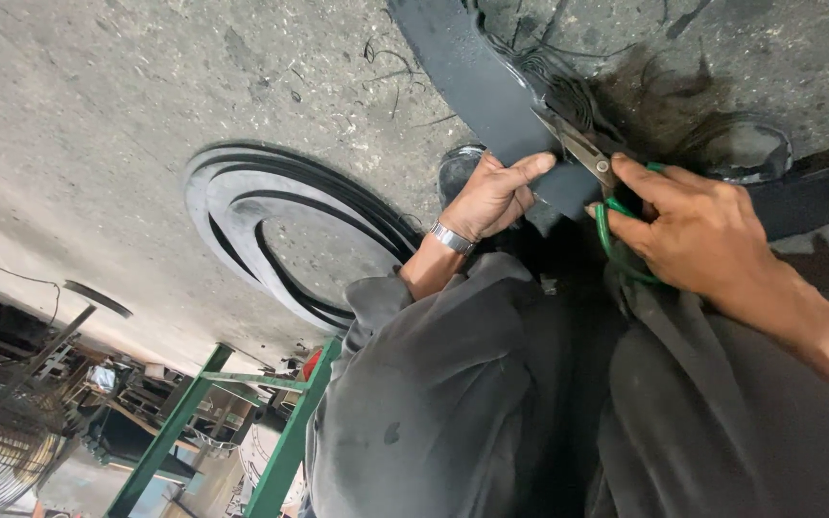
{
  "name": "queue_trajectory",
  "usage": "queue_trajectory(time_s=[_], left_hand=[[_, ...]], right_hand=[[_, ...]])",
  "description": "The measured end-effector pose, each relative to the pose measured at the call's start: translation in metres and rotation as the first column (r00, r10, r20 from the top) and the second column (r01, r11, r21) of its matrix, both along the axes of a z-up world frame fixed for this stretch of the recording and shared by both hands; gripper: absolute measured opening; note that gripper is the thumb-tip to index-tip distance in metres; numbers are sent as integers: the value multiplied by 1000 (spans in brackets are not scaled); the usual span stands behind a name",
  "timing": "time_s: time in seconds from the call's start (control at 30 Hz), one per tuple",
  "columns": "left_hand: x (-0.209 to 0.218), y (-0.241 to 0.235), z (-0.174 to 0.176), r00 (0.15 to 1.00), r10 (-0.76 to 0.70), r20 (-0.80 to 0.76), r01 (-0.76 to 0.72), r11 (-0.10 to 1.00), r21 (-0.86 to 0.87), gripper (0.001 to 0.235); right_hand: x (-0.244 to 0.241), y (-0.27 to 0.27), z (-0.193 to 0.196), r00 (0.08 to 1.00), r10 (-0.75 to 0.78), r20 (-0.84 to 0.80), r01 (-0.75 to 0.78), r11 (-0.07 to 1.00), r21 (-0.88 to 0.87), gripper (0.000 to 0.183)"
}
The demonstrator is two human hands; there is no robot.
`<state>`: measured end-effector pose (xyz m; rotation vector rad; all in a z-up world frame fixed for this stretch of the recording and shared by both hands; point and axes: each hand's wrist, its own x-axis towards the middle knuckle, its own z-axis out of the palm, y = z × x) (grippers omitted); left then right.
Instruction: The person cuts out circular rubber gaskets from a larger sheet and sorts them into a pile or container.
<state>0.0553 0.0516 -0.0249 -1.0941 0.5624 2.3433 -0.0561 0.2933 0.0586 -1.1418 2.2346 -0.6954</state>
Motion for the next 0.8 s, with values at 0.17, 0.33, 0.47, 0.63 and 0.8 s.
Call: queue_trajectory(time_s=[0.17, 0.33, 0.47, 0.63, 0.8], left_hand=[[3, 0, -3, 1000, 3, -11, -3, 1000, 7, 31], [14, 1, -9, 999, -15, -43, 14, 1000, -27, 29], [17, 2, -11, 992, -123, 0, 122, 989, -88, 30], [12, 3, -5, 968, -248, -38, 230, 938, -260, 26], [23, -33, -34, 988, 47, -148, -88, 955, -284, 32]], right_hand=[[-9, -14, 4, 998, 34, 54, -38, 997, 74, 21], [-19, -30, -3, 994, -4, 105, -7, 995, 100, 38], [-26, -44, -22, 989, -71, 133, 68, 997, 27, 41], [-30, -40, -36, 934, -245, 262, 256, 967, -8, 52], [-65, -43, 6, 805, -320, 499, -35, 814, 580, 60]])
